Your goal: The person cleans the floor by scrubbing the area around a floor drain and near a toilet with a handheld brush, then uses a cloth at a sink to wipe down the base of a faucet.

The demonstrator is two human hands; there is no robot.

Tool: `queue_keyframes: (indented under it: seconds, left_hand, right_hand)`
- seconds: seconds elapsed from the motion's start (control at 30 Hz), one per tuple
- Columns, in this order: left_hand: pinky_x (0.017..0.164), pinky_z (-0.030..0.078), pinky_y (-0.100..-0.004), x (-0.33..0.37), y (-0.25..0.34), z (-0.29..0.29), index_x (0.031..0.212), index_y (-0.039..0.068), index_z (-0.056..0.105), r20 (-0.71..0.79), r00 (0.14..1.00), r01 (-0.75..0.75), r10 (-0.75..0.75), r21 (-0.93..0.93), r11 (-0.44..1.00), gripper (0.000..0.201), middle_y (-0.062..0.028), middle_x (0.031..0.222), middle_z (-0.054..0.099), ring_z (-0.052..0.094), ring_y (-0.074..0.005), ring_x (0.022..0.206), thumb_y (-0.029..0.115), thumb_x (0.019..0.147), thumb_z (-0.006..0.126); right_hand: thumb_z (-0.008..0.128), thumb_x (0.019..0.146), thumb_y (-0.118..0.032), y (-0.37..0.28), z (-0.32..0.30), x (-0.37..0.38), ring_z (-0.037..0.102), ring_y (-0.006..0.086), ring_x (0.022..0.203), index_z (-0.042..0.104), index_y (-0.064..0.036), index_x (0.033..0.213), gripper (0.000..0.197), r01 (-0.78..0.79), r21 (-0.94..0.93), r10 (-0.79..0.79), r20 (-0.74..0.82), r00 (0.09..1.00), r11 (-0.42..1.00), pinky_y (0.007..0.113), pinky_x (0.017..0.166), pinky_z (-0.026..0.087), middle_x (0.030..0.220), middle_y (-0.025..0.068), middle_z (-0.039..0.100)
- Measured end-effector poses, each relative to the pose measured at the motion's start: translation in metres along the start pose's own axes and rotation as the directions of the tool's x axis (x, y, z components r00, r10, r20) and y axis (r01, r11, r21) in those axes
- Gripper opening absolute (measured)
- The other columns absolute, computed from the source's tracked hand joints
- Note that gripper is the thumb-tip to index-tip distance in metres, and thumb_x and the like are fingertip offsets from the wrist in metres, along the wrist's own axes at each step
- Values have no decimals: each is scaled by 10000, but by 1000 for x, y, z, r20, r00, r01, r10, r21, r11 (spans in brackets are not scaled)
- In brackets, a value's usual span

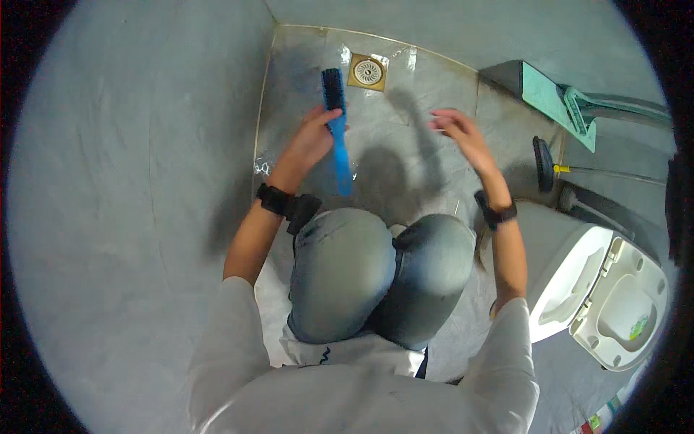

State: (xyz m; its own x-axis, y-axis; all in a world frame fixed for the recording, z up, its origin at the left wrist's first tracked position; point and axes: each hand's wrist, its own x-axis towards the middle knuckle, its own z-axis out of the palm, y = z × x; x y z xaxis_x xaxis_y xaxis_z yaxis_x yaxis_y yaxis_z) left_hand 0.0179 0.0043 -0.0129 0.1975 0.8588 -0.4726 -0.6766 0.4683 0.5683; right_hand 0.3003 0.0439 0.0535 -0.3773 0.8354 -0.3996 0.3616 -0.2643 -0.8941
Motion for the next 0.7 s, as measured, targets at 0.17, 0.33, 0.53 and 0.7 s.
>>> queue_keyframes:
  seconds: [0.17,0.33,0.53,0.7]
  left_hand:
    - [699,396,-277,9,-21,-5,924,45,503,57,990,-134,126,161,978,216,-44,880,533,497,-142,808,135,736,556]
    - [659,377,-238,-10,2,-17,904,70,505,-85,993,-55,80,270,961,215,-12,836,539,493,-108,764,194,738,561]
    - [632,391,-230,-17,-5,-42,906,56,499,-152,984,8,97,574,819,230,-15,797,539,496,-98,718,244,774,514]
    - [580,396,-246,-36,-22,-75,864,57,512,-195,955,9,222,771,637,181,-55,711,544,497,-114,624,208,766,506]
  right_hand:
    - [467,793,-299,5,104,64,488,154,909,384,-64,1115,407,-2,45,-14,344,939,999,286,743,407,955,97,512]
    - [453,814,-207,-13,122,74,522,112,588,427,-63,1024,256,-244,301,25,583,812,922,215,546,444,771,50,508]
    - [451,793,-134,25,92,101,400,54,496,412,-105,1107,319,-179,-49,183,93,979,983,183,431,366,677,-3,448]
    - [404,808,-170,71,54,178,520,282,623,361,-141,1170,366,434,-639,-625,-95,775,635,356,489,428,785,162,514]
